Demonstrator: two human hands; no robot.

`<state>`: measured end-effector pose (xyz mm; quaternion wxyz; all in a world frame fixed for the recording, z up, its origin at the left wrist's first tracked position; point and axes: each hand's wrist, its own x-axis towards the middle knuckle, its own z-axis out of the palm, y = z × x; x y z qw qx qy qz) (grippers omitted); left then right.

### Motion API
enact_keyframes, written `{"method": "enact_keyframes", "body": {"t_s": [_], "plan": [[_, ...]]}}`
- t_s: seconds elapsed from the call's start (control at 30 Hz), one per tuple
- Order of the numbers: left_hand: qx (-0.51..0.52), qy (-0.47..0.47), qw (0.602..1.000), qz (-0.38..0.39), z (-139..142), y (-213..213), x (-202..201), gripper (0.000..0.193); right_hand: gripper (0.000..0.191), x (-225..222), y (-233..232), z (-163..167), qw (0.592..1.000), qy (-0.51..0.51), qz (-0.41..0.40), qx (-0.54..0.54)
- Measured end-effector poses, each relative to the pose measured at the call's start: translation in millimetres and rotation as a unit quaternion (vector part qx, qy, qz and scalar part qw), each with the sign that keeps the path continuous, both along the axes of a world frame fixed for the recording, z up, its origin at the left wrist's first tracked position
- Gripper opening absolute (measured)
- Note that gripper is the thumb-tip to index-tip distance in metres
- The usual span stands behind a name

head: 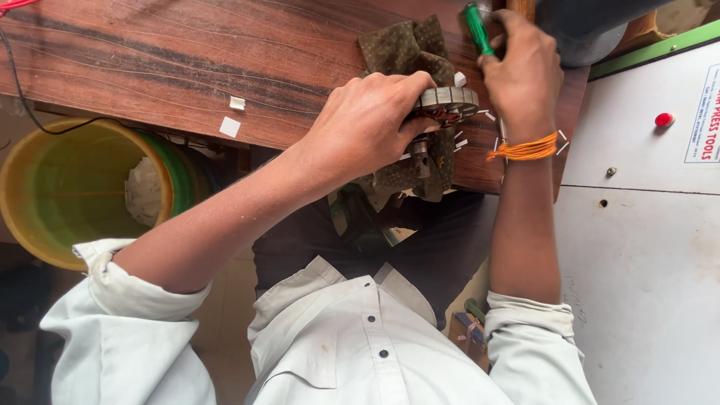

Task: The person assembles a motor armature by inserting small white insulating pieces into slots between copper windings. They use a green screwdriver to press the pieces into place and scissors to trim excess material. The person repeatedly adjusts the armature and checks the fit of each piece.

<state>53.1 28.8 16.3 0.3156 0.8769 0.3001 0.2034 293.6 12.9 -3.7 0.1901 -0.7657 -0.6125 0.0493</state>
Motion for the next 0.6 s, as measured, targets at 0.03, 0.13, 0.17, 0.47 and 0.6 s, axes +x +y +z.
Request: {"method": "enact_keyframes", "body": {"t_s": [0.03,0.13,0.17,0.47,0.6], "plan": [[0.003,-0.005,1.0,-0.003,0,0,2,0.03,0.05,7,-1,5,0.999,0.029,0.04,0.021],[0.007,-0.024,1.0,-0.002,-1,1,6,0.03,0.039,14,-23,25,0.979,0.084,0.146,0.117],[0.005,-0.032,0.999,-0.004,-1,1,7,0.031,0.028,14,-35,31,0.958,0.208,0.13,0.145],[0.021,-0.034,0.999,-0.012,-4,4,15,0.033,0.028,-17,-96,69,0.884,0.364,0.176,0.235],[0.02,-0.027,0.999,-0.007,-4,4,17,0.034,0.029,-29,-90,71,0.892,0.371,0.194,0.171]]}}
